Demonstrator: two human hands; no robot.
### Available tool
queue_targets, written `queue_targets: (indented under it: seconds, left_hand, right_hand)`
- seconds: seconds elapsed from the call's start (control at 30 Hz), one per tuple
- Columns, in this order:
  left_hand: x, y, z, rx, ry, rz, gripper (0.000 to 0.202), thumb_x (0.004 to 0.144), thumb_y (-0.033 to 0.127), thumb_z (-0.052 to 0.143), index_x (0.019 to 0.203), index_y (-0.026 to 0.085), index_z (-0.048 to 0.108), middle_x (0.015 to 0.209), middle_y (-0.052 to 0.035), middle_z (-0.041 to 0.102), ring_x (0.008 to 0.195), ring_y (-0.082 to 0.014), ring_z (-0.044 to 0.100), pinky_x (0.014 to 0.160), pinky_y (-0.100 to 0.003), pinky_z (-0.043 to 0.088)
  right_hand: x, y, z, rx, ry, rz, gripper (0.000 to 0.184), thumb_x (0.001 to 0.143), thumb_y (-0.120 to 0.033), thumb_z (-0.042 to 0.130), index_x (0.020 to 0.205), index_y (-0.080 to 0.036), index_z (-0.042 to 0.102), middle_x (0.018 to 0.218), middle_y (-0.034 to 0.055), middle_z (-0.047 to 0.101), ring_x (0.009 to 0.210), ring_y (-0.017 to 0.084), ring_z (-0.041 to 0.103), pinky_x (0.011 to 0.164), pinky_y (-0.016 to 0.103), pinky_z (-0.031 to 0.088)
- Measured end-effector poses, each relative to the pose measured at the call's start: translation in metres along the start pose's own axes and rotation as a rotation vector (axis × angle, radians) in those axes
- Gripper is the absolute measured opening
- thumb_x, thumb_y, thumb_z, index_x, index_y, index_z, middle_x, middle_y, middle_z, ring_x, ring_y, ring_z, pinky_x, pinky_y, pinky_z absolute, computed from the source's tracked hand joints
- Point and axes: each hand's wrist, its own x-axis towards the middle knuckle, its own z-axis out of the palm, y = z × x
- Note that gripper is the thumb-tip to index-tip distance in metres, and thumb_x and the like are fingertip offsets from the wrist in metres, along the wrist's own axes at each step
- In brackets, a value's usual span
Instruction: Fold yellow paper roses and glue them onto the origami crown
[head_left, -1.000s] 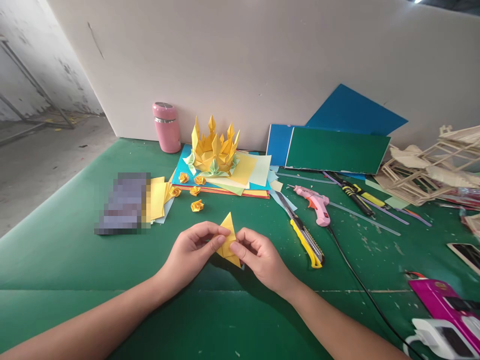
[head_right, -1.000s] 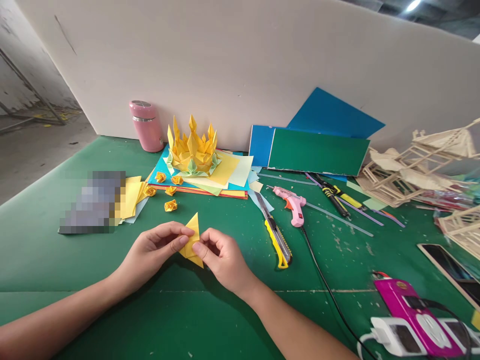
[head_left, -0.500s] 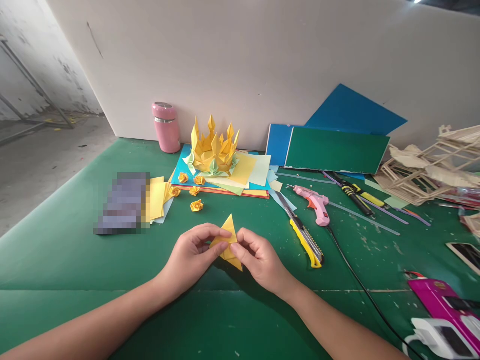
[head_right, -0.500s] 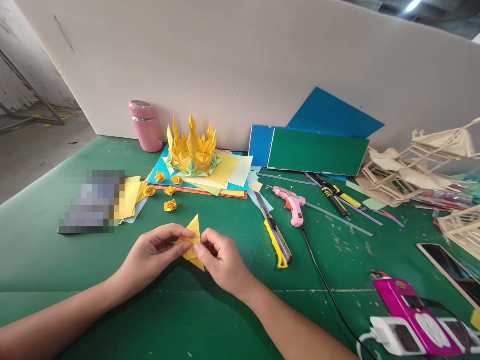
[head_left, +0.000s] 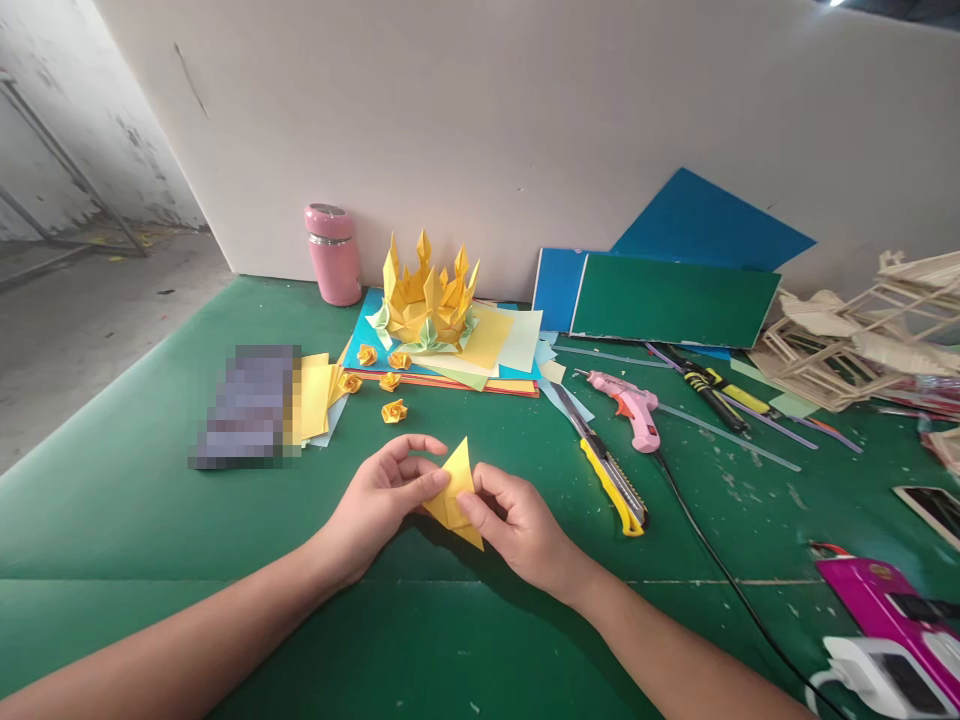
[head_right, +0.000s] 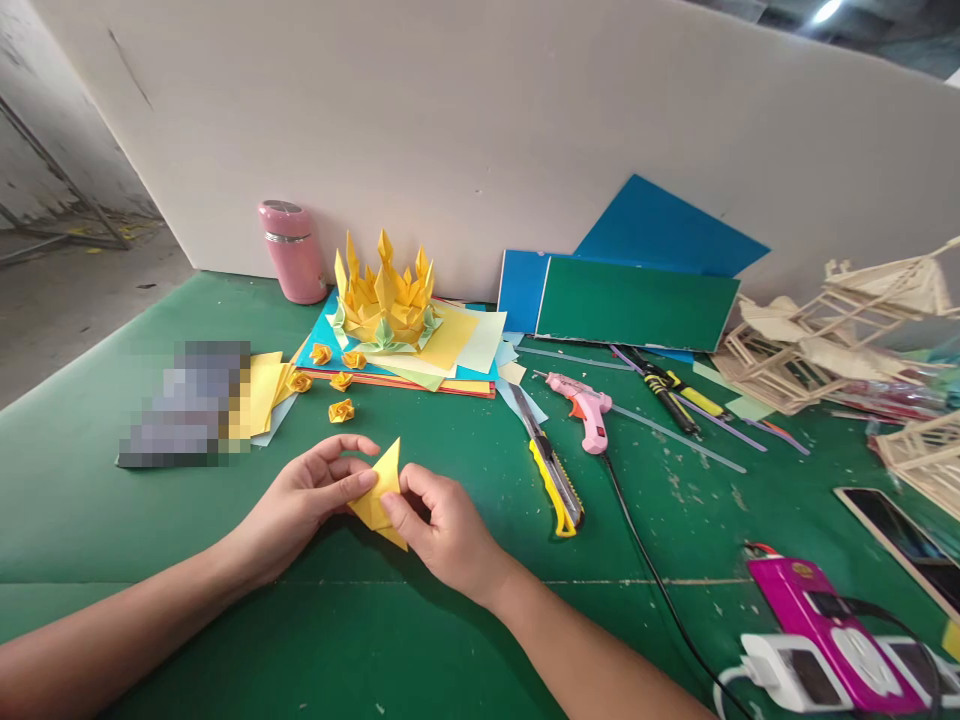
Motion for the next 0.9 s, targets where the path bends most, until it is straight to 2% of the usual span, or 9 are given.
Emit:
queue_targets:
  seconds: [0.1, 0.17, 0.27, 0.37, 0.53, 0.67, 0.77, 0.9]
  left_hand:
    - [0.001, -0.002, -0.002, -0.021, -0.028, 0.018, 0.032, 0.067, 0.036, 0.077, 0.083, 0.019, 0.055, 0.058, 0.0046, 0.064, 0.05, -0.0088, 0.056, 0.049, -0.018, 0.046]
    - [0.002, -0.002, -0.003, -0.002, -0.046, 0.052, 0.027, 0.07, 0.036, 0.074, 0.081, 0.019, 0.057, 0.059, 0.0049, 0.063, 0.052, -0.0081, 0.056, 0.051, -0.017, 0.046]
    - [0.004, -0.004, -0.006, 0.119, -0.073, 0.125, 0.018, 0.07, 0.031, 0.073, 0.08, 0.018, 0.066, 0.071, 0.0018, 0.068, 0.063, -0.009, 0.061, 0.062, -0.018, 0.05]
    - [0.005, -0.005, -0.008, 0.27, -0.067, 0.23, 0.014, 0.07, 0.026, 0.071, 0.082, 0.019, 0.071, 0.081, -0.001, 0.071, 0.073, -0.0136, 0.065, 0.071, -0.023, 0.053]
    - [0.005, -0.005, -0.013, 0.625, -0.015, 0.523, 0.01, 0.073, 0.021, 0.066, 0.079, 0.023, 0.074, 0.078, -0.0015, 0.074, 0.069, -0.0163, 0.066, 0.064, -0.024, 0.053]
    - [0.005, -0.003, -0.015, 0.763, 0.0, 0.696, 0.01, 0.075, 0.019, 0.064, 0.073, 0.024, 0.073, 0.072, 0.0002, 0.075, 0.064, -0.0145, 0.066, 0.063, -0.021, 0.051]
    - [0.005, -0.002, -0.015, 0.803, -0.016, 0.752, 0.013, 0.078, 0.017, 0.061, 0.074, 0.024, 0.071, 0.072, 0.0007, 0.074, 0.063, -0.0133, 0.066, 0.063, -0.02, 0.051]
    - [0.005, -0.002, -0.016, 0.866, -0.06, 0.756, 0.014, 0.082, 0.016, 0.056, 0.076, 0.023, 0.066, 0.073, 0.0007, 0.071, 0.064, -0.0124, 0.063, 0.063, -0.021, 0.049]
  right_hand:
    - [0.0, 0.002, -0.001, 0.038, -0.009, 0.007, 0.033, 0.089, -0.045, 0.044, 0.068, -0.02, 0.038, 0.062, -0.0053, 0.036, 0.057, 0.01, 0.032, 0.052, 0.022, 0.03]
    - [0.001, 0.002, -0.002, 0.057, -0.008, 0.013, 0.035, 0.088, -0.048, 0.044, 0.069, -0.02, 0.038, 0.062, -0.0051, 0.036, 0.058, 0.01, 0.033, 0.052, 0.022, 0.03]
    - [0.002, 0.002, -0.004, 0.091, -0.008, 0.037, 0.038, 0.087, -0.053, 0.045, 0.069, -0.021, 0.038, 0.062, -0.0052, 0.035, 0.058, 0.01, 0.032, 0.052, 0.022, 0.03]
    - [0.002, 0.0, -0.007, 0.124, -0.022, 0.052, 0.04, 0.086, -0.056, 0.045, 0.07, -0.021, 0.038, 0.063, -0.0054, 0.035, 0.058, 0.009, 0.031, 0.052, 0.022, 0.03]
    - [0.002, 0.0, -0.009, 0.129, -0.065, 0.05, 0.042, 0.086, -0.058, 0.046, 0.067, -0.021, 0.035, 0.063, -0.0061, 0.032, 0.057, 0.009, 0.03, 0.052, 0.022, 0.029]
    - [0.003, 0.001, -0.009, 0.128, -0.082, 0.035, 0.042, 0.086, -0.057, 0.046, 0.067, -0.021, 0.036, 0.062, -0.0062, 0.033, 0.057, 0.009, 0.029, 0.051, 0.022, 0.029]
    - [0.003, 0.0, -0.009, 0.116, -0.083, 0.028, 0.042, 0.086, -0.057, 0.045, 0.067, -0.021, 0.036, 0.062, -0.0061, 0.033, 0.057, 0.009, 0.03, 0.052, 0.022, 0.029]
    - [0.003, -0.001, -0.01, 0.098, -0.087, 0.027, 0.044, 0.086, -0.059, 0.044, 0.066, -0.021, 0.036, 0.063, -0.0058, 0.033, 0.059, 0.01, 0.03, 0.054, 0.023, 0.029]
